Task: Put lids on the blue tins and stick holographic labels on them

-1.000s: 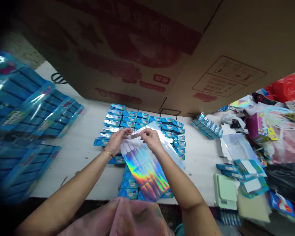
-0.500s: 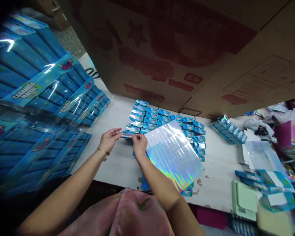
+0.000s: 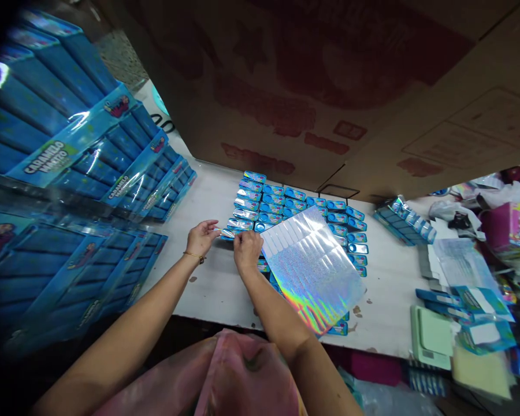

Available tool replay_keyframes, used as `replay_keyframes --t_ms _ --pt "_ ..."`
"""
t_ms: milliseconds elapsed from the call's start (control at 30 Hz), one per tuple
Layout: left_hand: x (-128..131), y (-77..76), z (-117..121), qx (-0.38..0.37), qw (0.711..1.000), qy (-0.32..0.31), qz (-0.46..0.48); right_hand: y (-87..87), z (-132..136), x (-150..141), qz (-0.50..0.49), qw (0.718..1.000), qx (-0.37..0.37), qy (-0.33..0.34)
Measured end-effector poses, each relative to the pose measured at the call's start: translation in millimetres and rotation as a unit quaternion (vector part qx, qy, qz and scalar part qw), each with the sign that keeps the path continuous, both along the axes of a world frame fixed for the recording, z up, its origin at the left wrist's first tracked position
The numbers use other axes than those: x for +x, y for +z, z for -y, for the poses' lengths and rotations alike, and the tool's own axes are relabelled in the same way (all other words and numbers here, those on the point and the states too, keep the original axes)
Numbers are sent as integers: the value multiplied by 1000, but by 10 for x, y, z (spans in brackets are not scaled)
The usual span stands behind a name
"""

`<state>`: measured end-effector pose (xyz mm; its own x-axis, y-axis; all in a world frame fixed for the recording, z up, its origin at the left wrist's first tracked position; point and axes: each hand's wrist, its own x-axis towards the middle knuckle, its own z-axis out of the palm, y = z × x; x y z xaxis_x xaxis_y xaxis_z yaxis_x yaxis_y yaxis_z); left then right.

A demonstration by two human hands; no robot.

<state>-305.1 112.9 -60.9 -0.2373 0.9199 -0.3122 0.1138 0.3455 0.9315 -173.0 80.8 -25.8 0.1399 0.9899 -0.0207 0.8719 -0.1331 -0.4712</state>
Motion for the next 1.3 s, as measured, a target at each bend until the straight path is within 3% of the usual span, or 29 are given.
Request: replay_keyframes --t_ms 167,300,433,567,667,800,867,1000,1100,1200,1300 --pt "22 -58 9 -34 997 14 67 35 -28 9 47 999 -25 10" --pt "22 -8 96 -26 1000 16 3 130 24 88 94 992 -27 79" --pt "65 24 231 64 986 -76 -136 180 86 137 151 969 -44 190" --pt "98 -90 327 -28 972 -159 -169 176 56 143 171 949 -48 260" --pt "26 -183 350 -73 969 -154 -181 185 9 252 149 952 -52 263" --pt "-48 -104 348 -66 966 -96 -232 208 -2 535 92 981 -10 172" --pt "30 26 311 -8 951 -119 -286 213 23 640 64 987 34 143" --pt "394 281 85 127 887 -206 -393 215 88 695 25 986 90 141" --pt "651 338 -139 150 851 -247 -439 235 32 686 29 984 101 145" --pt "768 284 -274 138 824 -283 -471 273 -265 659 60 980 95 167" --pt "782 216 -301 127 813 -285 -492 262 -794 585 96 973 68 197"
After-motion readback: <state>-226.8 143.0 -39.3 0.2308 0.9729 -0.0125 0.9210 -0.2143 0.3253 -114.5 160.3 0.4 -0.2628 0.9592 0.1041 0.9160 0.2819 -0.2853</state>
